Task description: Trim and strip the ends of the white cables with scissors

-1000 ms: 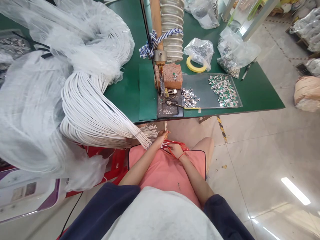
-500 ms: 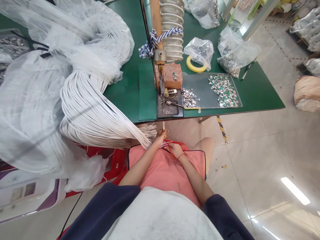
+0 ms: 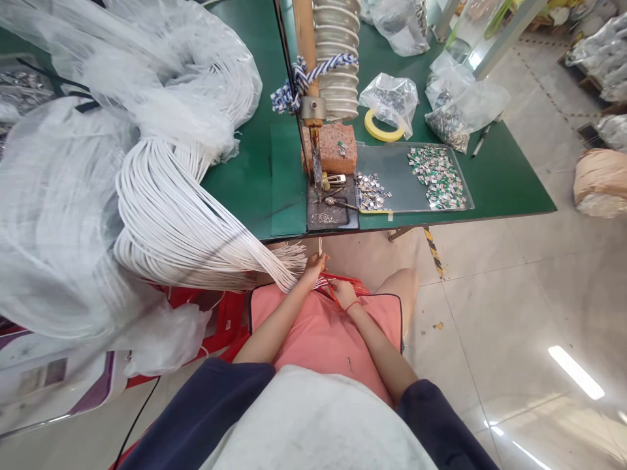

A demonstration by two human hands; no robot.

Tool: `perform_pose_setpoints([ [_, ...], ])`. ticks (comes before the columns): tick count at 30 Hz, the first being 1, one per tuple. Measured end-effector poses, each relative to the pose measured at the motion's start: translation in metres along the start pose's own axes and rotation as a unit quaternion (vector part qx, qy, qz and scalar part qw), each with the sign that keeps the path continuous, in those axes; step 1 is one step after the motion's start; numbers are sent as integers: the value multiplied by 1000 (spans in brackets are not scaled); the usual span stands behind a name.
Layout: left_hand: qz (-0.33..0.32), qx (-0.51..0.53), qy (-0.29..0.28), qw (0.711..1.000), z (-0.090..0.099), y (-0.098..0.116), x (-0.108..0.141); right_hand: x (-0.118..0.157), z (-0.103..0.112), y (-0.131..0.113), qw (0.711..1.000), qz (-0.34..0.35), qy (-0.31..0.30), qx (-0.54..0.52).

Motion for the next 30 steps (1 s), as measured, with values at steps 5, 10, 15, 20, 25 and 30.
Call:
perform_pose_setpoints([
  [5,2,-4,-3,1000,1,-3,-2,-4,1,6,1000,-2,-16,12],
  [10,0,-13,-5,1000,1,-5,-4,-1,7,5,999,-27,-7,41],
  [15,2,-21,-6,1000,2,-8,-5,5,12,-1,996,-43,-2,79],
  [20,2,-25,-10,1000,2,-9,-6,6,13,-5,993,-50,-3,103],
  [25,4,-25,-10,1000,2,-9,-7,7,14,-7,993,-47,-6,109],
  [30,6,-27,-10,1000,2,-8,-7,7,12,-8,993,-37,-20,106],
])
Point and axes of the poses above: each hand's wrist, its own x-axis away from the middle knuckle, its own z-axis out of the back of the hand, y = z × x, the point moved 4 cm from there along -x, towards the middle knuckle, and after that the axes turned 8 degrees about -z, right-handed, at the moved point
